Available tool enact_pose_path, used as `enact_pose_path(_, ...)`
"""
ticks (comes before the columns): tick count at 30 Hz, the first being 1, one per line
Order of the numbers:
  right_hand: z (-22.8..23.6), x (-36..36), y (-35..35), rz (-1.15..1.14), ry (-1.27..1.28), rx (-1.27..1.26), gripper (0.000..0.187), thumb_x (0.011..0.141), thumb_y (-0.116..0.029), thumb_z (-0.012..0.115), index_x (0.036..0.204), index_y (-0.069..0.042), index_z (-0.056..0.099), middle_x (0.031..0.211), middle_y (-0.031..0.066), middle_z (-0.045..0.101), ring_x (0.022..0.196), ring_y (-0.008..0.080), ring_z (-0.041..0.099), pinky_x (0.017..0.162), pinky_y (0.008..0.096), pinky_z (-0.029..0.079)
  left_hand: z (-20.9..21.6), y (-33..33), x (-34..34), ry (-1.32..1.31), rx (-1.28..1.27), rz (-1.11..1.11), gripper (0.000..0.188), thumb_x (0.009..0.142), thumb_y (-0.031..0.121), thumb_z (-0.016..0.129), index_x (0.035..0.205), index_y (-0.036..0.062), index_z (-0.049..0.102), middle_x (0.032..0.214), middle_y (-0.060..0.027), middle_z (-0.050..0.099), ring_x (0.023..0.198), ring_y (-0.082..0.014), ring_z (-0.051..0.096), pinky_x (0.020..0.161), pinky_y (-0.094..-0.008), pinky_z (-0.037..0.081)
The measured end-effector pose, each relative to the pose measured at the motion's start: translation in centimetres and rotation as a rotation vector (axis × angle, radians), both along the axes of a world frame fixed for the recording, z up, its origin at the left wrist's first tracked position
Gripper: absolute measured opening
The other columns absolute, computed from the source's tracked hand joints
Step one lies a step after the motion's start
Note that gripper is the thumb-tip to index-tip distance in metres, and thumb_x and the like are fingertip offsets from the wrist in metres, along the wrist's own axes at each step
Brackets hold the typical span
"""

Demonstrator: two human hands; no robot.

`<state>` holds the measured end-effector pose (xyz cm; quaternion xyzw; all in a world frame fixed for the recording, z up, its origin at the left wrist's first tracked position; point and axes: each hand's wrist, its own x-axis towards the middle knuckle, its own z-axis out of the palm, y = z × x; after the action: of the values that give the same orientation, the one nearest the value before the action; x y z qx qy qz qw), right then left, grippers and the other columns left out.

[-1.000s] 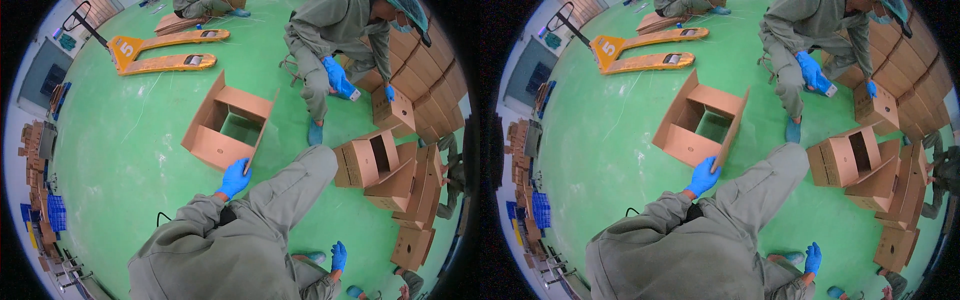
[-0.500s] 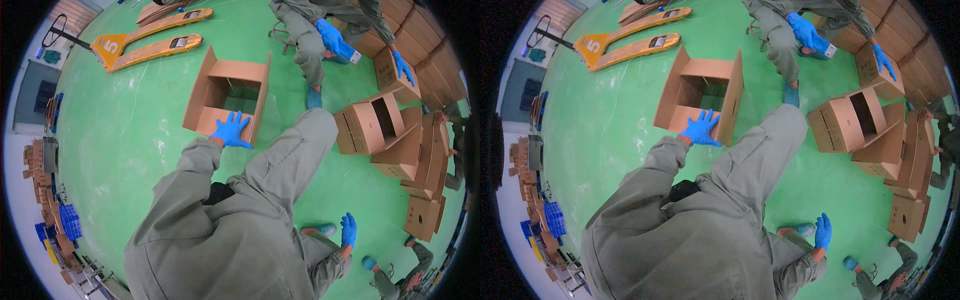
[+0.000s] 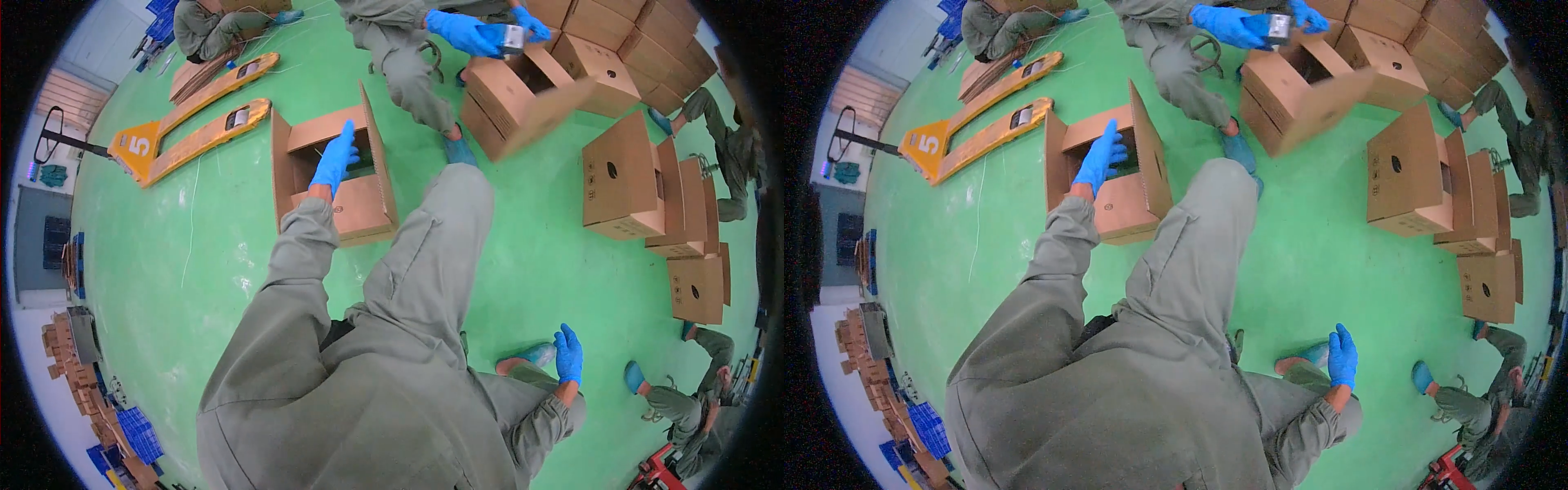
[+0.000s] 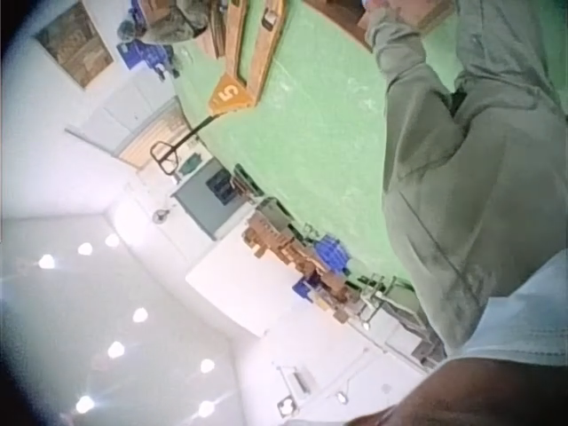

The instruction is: Manually assemble and fold cardboard shipping boxes on a warehouse floor.

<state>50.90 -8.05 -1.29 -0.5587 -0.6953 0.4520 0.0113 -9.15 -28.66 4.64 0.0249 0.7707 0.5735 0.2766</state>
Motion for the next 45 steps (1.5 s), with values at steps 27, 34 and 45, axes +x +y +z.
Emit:
enact_pose_path(27,-4.4,-1.2,-0.8,0.090,-0.039,0.050,0.038,0.084,-0.020,0.053,0.118,-0.001,0.052,0.104,0.0128,0.061,0.084,0.0180,0.059,0.075,0.0297,0.047,-11.4,-3.0,4.4,0.866,-0.836,-0.183,0.050,0.087,0.029,0.048,0.133,0.0157,0.033,0.136,-0.0171,0.034,0.106,-0.0331,0.052,0.082,-0.0401,0.047)
enact_pose_path(34,-3.9,-2.6,-1.4,0.145,-0.018,0.108,0.038,0.085,-0.019,0.052,0.119,-0.003,0.052,0.102,0.0111,0.061,0.080,0.0158,0.058,0.074,0.0287,0.047,-8.8,-3.4,2.1,0.654,-1.019,-0.530,0.058,0.086,0.038,0.046,0.138,0.0230,0.024,0.143,-0.0091,0.022,0.121,-0.0320,0.038,0.081,-0.0516,0.044)
enact_pose_path(45,0.5,-3.8,-2.9,0.122,-0.017,0.159,0.038,0.085,-0.020,0.053,0.119,-0.004,0.052,0.112,0.0120,0.058,0.095,0.0181,0.056,0.083,0.0299,0.044,0.3,-4.4,4.6,0.946,-0.870,-0.603,0.090,0.069,0.048,0.063,0.139,0.0127,0.019,0.142,-0.0228,0.012,0.131,-0.0387,0.016,0.099,-0.0564,0.021)
